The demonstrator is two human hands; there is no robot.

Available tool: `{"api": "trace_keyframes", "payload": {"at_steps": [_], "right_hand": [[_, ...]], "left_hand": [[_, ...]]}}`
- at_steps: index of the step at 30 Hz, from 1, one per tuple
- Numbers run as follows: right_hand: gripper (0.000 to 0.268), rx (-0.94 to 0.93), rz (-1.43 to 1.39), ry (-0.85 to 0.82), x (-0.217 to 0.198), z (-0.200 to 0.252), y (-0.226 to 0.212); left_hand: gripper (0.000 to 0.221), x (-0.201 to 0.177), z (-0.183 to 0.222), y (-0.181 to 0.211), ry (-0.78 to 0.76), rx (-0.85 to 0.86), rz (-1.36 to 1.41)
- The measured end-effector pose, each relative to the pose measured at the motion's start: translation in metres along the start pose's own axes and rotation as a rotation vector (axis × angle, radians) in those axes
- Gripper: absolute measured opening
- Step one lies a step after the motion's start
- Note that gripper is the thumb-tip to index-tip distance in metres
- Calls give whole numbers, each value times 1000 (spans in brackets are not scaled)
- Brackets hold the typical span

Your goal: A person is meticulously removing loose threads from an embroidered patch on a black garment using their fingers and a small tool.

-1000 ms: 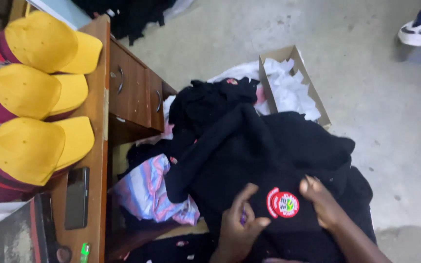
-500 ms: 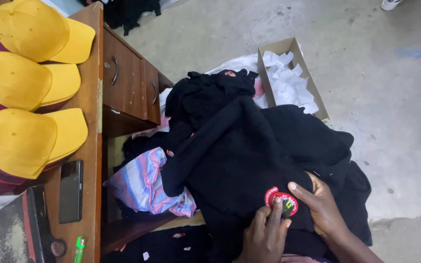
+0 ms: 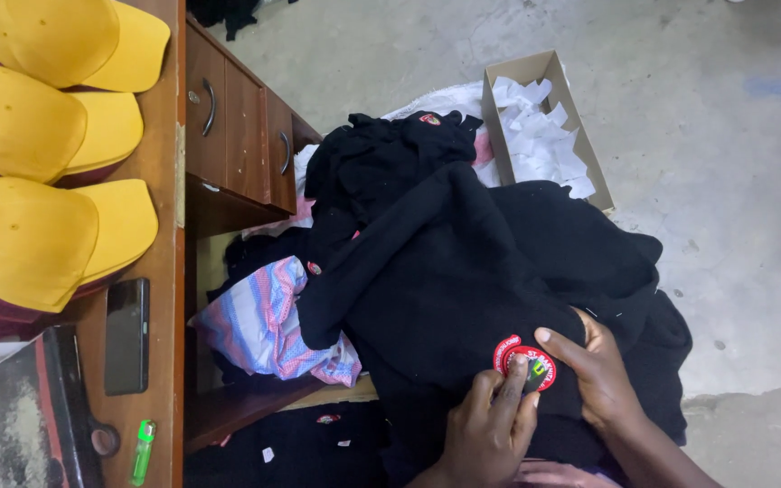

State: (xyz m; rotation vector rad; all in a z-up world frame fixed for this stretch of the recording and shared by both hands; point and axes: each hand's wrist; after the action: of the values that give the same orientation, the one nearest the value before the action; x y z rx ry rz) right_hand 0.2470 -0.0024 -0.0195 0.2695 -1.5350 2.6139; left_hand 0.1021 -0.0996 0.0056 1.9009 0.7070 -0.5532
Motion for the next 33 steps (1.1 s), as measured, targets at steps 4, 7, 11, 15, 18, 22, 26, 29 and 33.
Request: {"api": "trace_keyframes", "payload": {"at_steps": [4, 7, 11, 15, 18, 22, 26, 29, 33], "right_hand": [[18, 13, -11, 8, 0, -3, 1], [16, 3, -3, 3, -1, -2, 2], [13, -15, 54, 21, -1, 1, -2], [14, -81, 104, 53, 1, 5, 3], [23, -138, 179, 81, 0, 8, 4], [16, -32, 63, 93, 3, 3, 3], [19, 70, 23, 112, 6, 5, -1], [17, 61, 16, 113, 5, 5, 5], [14, 42, 13, 98, 3, 3, 9]], "left_hand": [[47, -1, -3, -3, 11, 29, -51], [45, -3, -3, 0, -31, -1, -107], [43, -3, -6, 5, -94, -61, -191], [47, -3, -6, 12, -100, -59, -195], [48, 2, -3, 15, -112, -116, -271], [48, 11, 3, 5, -22, -92, 8], [52, 8, 5, 4, -27, -39, 140], [49, 10, 6, 6, -16, -87, 145], [47, 15, 8, 4, -29, -109, 124]]}}
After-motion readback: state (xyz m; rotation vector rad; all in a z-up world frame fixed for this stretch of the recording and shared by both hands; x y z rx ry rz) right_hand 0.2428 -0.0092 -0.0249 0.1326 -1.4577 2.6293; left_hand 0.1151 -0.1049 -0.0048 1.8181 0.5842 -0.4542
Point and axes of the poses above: each hand's wrist, its own z-axis away from the middle knuckle, its own x-axis out of the palm, y = z × x, and after that the axes turned 12 degrees about z, right-handed
